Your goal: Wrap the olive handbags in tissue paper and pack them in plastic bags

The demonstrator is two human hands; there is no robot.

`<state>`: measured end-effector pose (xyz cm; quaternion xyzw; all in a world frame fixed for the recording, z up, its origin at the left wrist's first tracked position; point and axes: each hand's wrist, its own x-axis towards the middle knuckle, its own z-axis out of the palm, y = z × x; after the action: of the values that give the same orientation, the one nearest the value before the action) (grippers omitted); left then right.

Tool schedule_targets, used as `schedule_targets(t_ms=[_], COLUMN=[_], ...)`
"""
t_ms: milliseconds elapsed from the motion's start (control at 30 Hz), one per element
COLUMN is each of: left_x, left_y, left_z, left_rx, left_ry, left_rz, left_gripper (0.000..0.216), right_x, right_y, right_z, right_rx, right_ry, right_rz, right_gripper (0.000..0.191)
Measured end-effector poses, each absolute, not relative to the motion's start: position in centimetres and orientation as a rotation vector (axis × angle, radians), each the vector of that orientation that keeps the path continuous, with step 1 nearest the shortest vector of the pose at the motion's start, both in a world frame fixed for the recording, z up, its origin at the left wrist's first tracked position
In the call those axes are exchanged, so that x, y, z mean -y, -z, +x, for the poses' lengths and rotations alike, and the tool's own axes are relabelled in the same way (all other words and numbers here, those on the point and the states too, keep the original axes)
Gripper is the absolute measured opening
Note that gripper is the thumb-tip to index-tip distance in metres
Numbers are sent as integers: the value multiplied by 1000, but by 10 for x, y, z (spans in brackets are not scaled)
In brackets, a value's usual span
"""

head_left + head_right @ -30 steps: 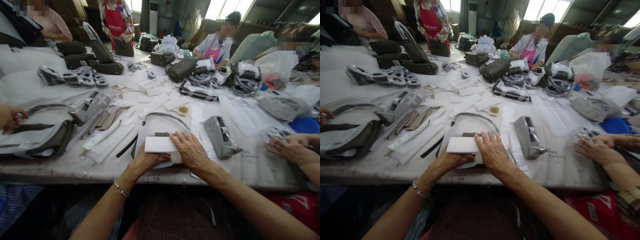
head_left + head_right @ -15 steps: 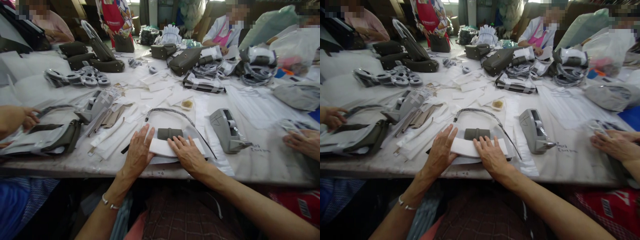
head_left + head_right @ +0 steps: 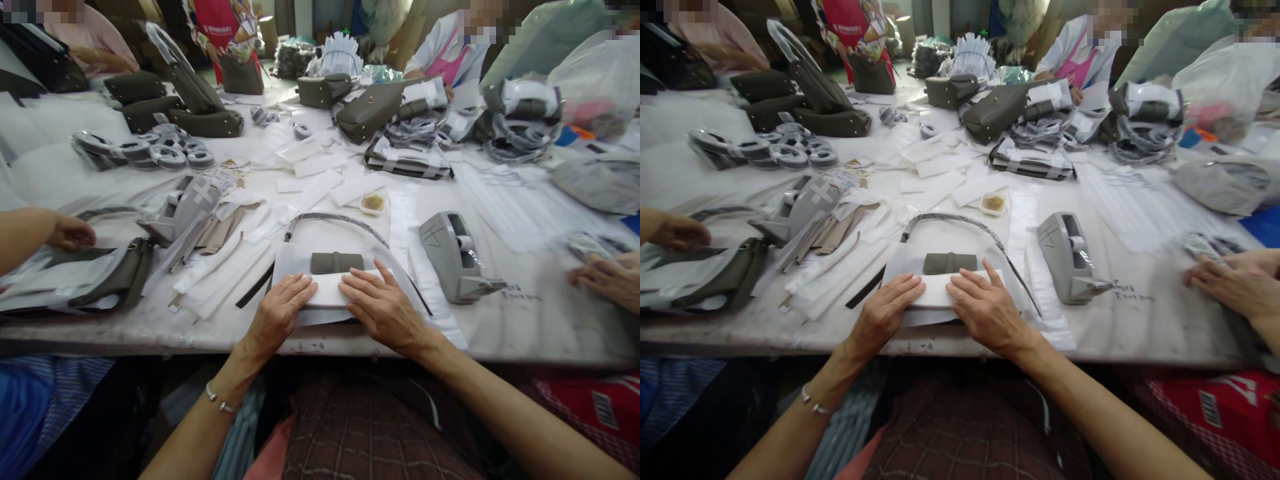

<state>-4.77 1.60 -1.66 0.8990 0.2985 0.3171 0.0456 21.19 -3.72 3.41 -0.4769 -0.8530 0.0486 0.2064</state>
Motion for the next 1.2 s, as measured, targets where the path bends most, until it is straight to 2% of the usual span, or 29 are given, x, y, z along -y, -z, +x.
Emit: schedule_targets(t_ms=[133, 267, 333, 400, 467, 567, 700, 900, 1000, 1067, 1133, 1200], left_x=[-15, -17, -18, -22, -30, -46, -69, -80, -72, -67, -64, -60], left_y=[19, 0, -10, -18, -22, -27, -31, -17, -8, -7, -12, -23], left_z=[-48, -53, -60, -69, -75, -72, -51, -45, -53, -56, -55, -48], left_rx=[-883, -828, -963, -1211, -1414, -1556, -1626, -1742, -1781, -1844, -1869, -1782], left_ry=[-976, -761, -711, -771, -792, -629, -440, -324, -328, -338, -397, -505], left_rz=[2721, 2679, 2583, 2373, 2086, 1866, 1963, 2022, 2004, 2060, 2237, 2482], left_gripper=[46, 41, 42, 52, 56, 48, 26, 15, 17, 27, 37, 37], right_x=[41, 41, 41, 40, 40, 41, 41, 41, 41, 41, 41, 41], right_y=[-23, -18, -16, -15, -14, -12, -12, -12, -10, -8, -6, -5], right_z=[209, 213, 215, 216, 217, 216, 215, 213, 212, 212, 212, 212], right_rx=[2430, 2443, 2438, 2436, 2451, 2470, 2482, 2499, 2511, 2522, 2531, 2540], right_ry=[-139, -270, -317, -336, -335, -311, -296, -264, -263, -261, -246, -222], right_rz=[-1373, -1371, -1357, -1359, -1371, -1380, -1374, -1414, -1431, -1435, -1439, -1444], right_gripper=[38, 59, 70, 75, 76, 76, 75, 74, 71, 70, 70, 68])
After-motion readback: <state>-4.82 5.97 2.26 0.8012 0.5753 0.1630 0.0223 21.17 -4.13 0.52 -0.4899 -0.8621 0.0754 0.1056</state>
